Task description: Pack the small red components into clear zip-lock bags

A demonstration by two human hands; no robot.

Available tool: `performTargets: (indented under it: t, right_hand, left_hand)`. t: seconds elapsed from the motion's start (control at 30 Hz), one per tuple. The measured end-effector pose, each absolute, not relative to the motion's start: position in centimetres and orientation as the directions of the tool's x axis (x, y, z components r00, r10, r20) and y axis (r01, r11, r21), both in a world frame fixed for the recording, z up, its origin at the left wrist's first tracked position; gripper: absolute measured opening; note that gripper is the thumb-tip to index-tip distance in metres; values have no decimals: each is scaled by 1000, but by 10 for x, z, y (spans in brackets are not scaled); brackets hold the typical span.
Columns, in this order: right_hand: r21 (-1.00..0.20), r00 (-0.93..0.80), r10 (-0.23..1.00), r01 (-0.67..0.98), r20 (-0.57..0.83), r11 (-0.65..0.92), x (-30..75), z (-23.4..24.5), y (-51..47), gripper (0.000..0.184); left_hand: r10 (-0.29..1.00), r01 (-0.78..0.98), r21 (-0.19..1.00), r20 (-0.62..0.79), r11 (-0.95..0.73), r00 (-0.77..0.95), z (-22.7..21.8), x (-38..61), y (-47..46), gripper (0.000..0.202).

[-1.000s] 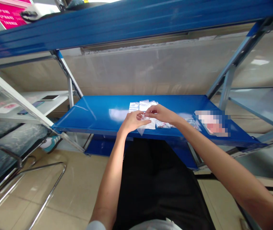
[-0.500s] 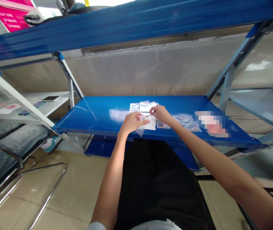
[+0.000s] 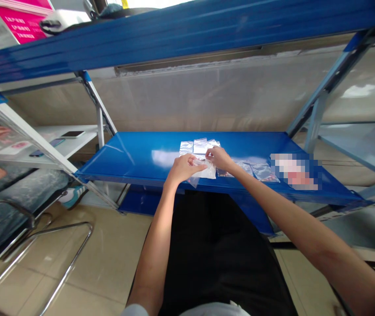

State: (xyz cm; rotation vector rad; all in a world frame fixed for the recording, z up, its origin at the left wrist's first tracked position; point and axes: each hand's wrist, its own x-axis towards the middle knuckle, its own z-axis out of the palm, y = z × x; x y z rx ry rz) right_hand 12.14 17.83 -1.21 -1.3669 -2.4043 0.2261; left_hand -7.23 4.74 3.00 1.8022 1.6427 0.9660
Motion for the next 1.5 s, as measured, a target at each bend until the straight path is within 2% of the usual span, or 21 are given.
performTargets:
  t: [0.13,0.23,0.3,0.37,0.57,0.73,0.83,0.93,1.03,1.27,1.4,1.5]
  right_hand:
    - [-501,-437,859,698,267,511,127,1,171,18]
    - [-653,-553,783,487,284,580,129,21,155,23]
    - [-702,-643,710,363,287,613,129,35,142,28]
    - [-710,-685,674,327,276,623,127,47,131,30]
    - [-694,-725,654,357,217,626,123,59,122,30]
    - [-708,-716,651,323,252,628,128,55,131,31]
    - [-659,-627,733,437,265,612,135,46,146,23]
    - [-506,-493,836,671,241,542,137,30,164,20]
    - [-368,-427,878,797,217,478,134,13,175,24]
    - [-223,-400,900,875,173,431,123,-10,180,22]
    - [-206,-417,892,870,173,447,122,-15,184,21]
    - [-239,-423,890,859,170,454,122,-16,188,21]
  left_hand:
    - [986,613,779,164,-131,3,32,-71,44,51]
    - [988,606,786,154,-120,-5,32,-71,43,51]
    - [987,609,783,162,-125,-6,31,-70,43,53]
    - [985,614,777,172,-137,3,30,-70,44,54]
    - [985,598,788,170,-150,22,29,-67,43,54]
    - [986,577,805,165,-138,7,31,-65,41,55]
    - [984,599,789,178,-135,-13,31,-66,41,54]
    - [981,624,767,193,-147,-6,29,-68,43,51]
    - [981,612,776,194,-150,-6,29,-69,44,52]
    - [983,600,787,183,-141,-9,28,-69,44,52]
    - [982,600,786,188,-148,-3,27,-71,44,51]
    - [984,592,793,178,-142,-2,28,-72,45,51]
